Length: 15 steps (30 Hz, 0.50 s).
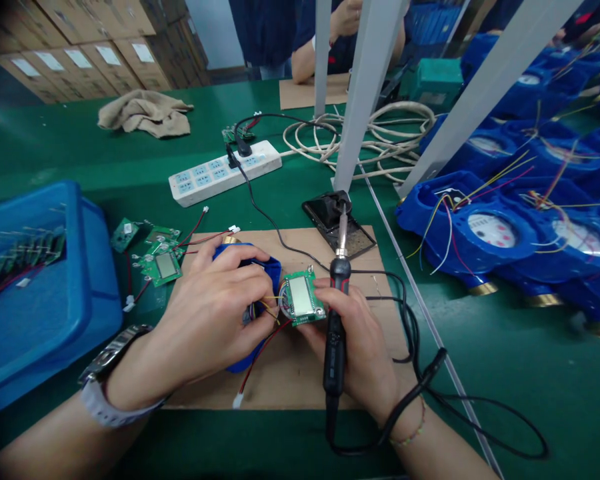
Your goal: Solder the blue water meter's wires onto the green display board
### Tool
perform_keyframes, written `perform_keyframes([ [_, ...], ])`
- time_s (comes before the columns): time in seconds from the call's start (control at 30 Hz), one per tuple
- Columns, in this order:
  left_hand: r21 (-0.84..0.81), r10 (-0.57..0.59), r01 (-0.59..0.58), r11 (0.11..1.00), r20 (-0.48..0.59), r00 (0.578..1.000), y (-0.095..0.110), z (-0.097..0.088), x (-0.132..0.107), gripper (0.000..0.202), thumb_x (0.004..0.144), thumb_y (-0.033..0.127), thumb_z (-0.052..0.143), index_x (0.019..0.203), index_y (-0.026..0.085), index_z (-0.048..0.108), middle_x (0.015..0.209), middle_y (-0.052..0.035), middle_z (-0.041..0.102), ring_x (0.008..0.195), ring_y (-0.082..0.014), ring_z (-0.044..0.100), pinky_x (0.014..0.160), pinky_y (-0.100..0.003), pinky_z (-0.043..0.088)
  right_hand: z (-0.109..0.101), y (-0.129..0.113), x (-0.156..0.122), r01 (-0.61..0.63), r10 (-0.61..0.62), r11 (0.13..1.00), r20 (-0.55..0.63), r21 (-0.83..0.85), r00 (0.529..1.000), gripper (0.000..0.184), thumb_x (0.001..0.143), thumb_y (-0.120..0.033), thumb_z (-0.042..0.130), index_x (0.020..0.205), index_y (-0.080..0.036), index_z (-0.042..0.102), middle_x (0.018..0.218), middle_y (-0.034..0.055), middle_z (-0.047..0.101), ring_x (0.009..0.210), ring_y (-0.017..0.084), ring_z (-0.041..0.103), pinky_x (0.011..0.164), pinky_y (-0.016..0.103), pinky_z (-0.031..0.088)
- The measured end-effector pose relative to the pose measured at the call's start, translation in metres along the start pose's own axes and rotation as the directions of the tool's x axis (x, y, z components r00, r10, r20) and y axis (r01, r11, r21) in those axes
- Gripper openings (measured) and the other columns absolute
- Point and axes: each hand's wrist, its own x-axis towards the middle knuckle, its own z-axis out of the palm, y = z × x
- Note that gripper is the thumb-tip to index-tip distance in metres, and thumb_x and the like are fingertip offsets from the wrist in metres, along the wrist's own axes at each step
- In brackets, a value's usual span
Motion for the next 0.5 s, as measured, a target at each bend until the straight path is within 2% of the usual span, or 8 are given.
perform_keyframes([
  [0.17, 0.015, -0.007, 0.007, 1.0, 0.0, 1.0, 0.0, 0.001, 0.001, 0.013, 0.079, 0.018, 0.056, 0.066, 0.018, 0.059, 0.077, 0.0, 0.068, 0.111, -0.027, 0.055, 0.105, -0.064, 0.025, 0.001, 0.001, -0.002, 0.034, -0.034, 0.999, -0.004, -0.018, 0.999, 0.049, 0.079, -0.016, 0.07, 0.12, -0.022, 0.046, 0.114, 0.0097, 0.062, 0.11, 0.023, 0.061, 0.088, 0.04, 0.055],
  [0.33, 0.014, -0.022, 0.022, 1.0, 0.002, 1.0, 0.003, 0.002, 0.002, 0.01, 0.076, 0.019, 0.057, 0.067, 0.018, 0.06, 0.078, -0.0016, 0.069, 0.112, -0.0291, 0.055, 0.105, -0.067, 0.023, -0.009, 0.004, -0.004, 0.032, -0.029, 0.999, 0.074, -0.032, 0.997, 0.053, 0.079, -0.024, 0.072, 0.124, -0.023, 0.045, 0.121, 0.0099, 0.061, 0.112, 0.025, 0.06, 0.087, 0.042, 0.056],
  [0.4, 0.007, -0.027, 0.027, 1.0, 0.0, 1.0, 0.004, 0.002, 0.002, 0.009, 0.076, 0.019, 0.058, 0.066, 0.018, 0.06, 0.08, -0.0023, 0.069, 0.114, -0.0299, 0.054, 0.106, -0.067, 0.02, -0.016, 0.002, -0.003, 0.059, -0.057, 0.997, 0.042, -0.057, 0.998, 0.054, 0.078, -0.023, 0.072, 0.126, -0.023, 0.046, 0.12, 0.0088, 0.062, 0.111, 0.024, 0.061, 0.089, 0.042, 0.056],
  [0.5, -0.001, -0.036, 0.036, 0.999, 0.007, 0.999, 0.005, 0.002, 0.002, 0.01, 0.076, 0.019, 0.058, 0.066, 0.018, 0.06, 0.081, -0.0037, 0.07, 0.119, -0.0313, 0.051, 0.108, -0.068, 0.017, -0.027, -0.004, -0.004, 0.079, -0.084, 0.995, -0.072, -0.067, 0.994, 0.051, 0.079, -0.008, 0.067, 0.124, -0.023, 0.05, 0.115, 0.0054, 0.066, 0.105, 0.019, 0.064, 0.095, 0.037, 0.053],
])
